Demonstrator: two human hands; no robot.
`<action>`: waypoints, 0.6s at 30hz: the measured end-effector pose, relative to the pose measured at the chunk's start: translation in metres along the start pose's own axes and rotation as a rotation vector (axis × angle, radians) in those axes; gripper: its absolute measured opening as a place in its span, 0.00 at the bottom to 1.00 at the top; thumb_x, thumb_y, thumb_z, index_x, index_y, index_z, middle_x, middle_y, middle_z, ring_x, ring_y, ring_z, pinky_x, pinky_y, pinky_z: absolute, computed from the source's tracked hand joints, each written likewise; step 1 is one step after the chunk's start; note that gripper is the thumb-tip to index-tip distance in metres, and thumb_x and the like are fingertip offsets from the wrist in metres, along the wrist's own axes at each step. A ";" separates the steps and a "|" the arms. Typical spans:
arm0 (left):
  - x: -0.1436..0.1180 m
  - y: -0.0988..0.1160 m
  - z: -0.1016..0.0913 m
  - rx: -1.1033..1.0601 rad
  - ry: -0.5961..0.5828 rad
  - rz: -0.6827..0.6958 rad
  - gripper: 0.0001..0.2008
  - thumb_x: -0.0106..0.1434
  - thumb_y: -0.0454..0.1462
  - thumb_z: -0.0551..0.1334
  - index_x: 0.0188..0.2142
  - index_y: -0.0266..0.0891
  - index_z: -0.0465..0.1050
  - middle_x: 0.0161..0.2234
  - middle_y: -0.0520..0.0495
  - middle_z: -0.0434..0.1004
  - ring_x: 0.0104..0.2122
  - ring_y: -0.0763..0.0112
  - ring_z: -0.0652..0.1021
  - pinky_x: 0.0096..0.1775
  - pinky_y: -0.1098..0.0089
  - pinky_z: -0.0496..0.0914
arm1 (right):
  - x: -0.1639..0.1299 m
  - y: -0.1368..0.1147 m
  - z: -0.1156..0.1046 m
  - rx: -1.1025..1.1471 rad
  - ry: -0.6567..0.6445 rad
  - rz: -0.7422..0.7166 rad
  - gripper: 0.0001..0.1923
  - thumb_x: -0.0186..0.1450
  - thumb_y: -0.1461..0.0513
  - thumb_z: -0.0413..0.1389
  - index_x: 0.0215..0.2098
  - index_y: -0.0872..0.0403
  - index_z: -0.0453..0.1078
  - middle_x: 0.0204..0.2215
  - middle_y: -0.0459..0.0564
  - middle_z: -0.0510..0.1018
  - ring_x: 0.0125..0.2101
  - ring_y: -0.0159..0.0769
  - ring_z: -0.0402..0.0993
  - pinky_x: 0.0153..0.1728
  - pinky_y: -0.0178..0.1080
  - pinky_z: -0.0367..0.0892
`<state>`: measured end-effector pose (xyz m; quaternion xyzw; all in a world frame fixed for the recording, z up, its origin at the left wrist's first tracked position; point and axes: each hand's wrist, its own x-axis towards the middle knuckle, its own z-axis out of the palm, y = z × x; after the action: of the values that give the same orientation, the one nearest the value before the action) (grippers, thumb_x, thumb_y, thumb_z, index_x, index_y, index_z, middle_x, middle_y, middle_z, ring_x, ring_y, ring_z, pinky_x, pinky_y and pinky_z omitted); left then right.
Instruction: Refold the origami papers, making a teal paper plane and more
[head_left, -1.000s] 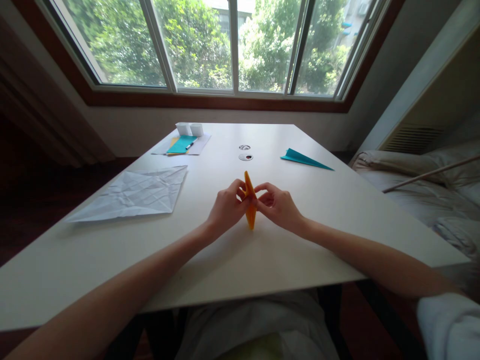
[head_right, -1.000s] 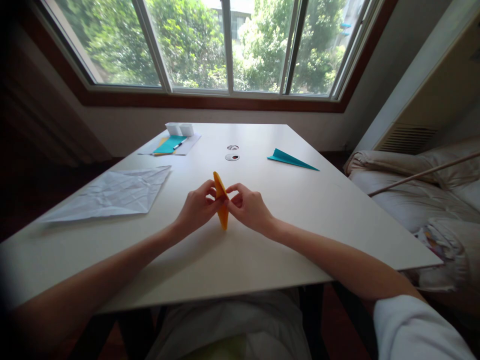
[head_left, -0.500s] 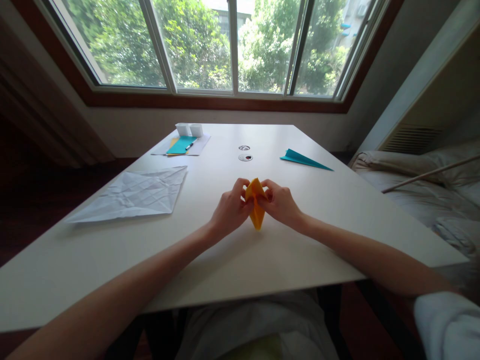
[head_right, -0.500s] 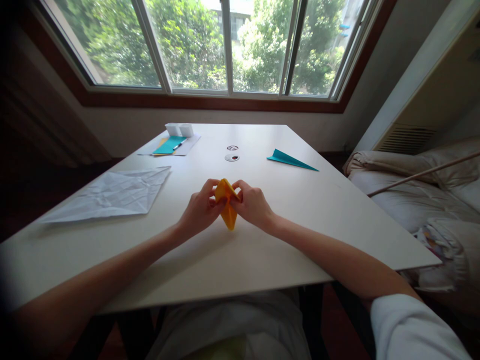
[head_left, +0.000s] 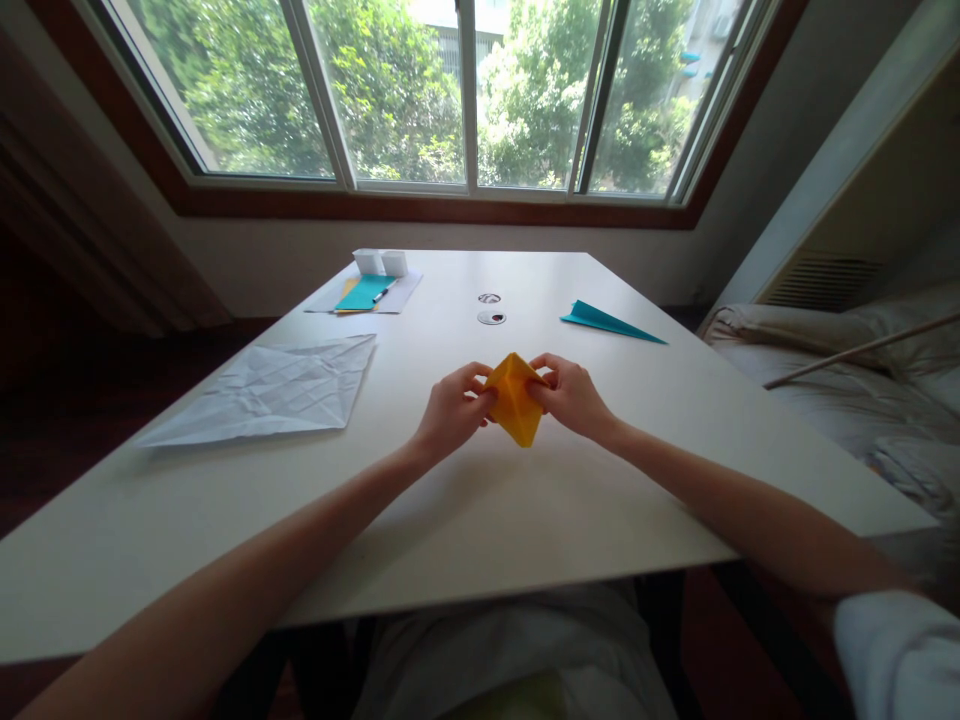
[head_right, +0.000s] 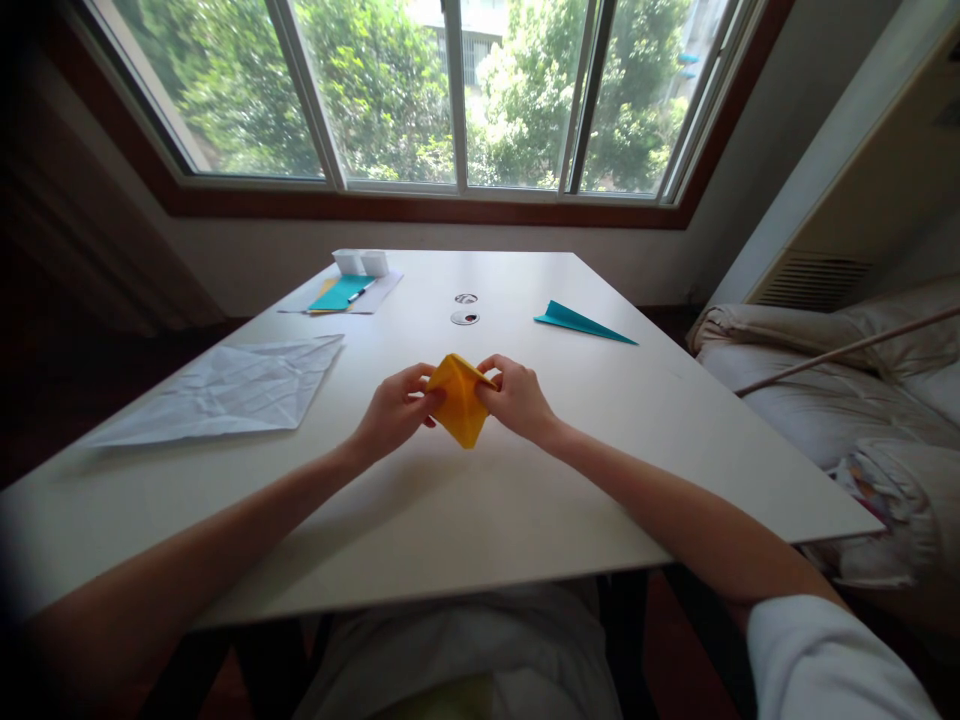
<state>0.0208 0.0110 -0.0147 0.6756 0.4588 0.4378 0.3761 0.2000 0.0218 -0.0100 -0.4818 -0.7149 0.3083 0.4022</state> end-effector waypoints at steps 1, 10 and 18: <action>0.002 -0.001 -0.002 -0.092 -0.031 -0.056 0.10 0.55 0.39 0.59 0.35 0.36 0.68 0.26 0.49 0.74 0.23 0.72 0.76 0.22 0.75 0.70 | 0.001 0.002 0.000 0.079 -0.039 0.045 0.08 0.58 0.61 0.53 0.36 0.55 0.65 0.22 0.46 0.75 0.20 0.30 0.71 0.19 0.32 0.66; 0.011 -0.008 -0.023 -0.484 -0.261 -0.331 0.12 0.56 0.39 0.62 0.39 0.36 0.72 0.36 0.42 0.77 0.29 0.72 0.78 0.26 0.77 0.71 | 0.007 0.014 -0.009 0.613 -0.341 0.192 0.19 0.55 0.55 0.60 0.41 0.54 0.67 0.35 0.49 0.76 0.33 0.32 0.75 0.34 0.36 0.73; 0.010 -0.004 -0.035 -0.476 -0.353 -0.389 0.22 0.57 0.51 0.57 0.43 0.38 0.73 0.43 0.42 0.74 0.34 0.68 0.76 0.29 0.73 0.71 | 0.011 0.023 -0.016 0.618 -0.377 0.175 0.23 0.63 0.48 0.45 0.41 0.55 0.71 0.40 0.52 0.75 0.38 0.34 0.72 0.36 0.36 0.70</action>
<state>-0.0108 0.0250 -0.0044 0.5340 0.3921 0.3291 0.6729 0.2215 0.0406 -0.0180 -0.3314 -0.6056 0.6263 0.3621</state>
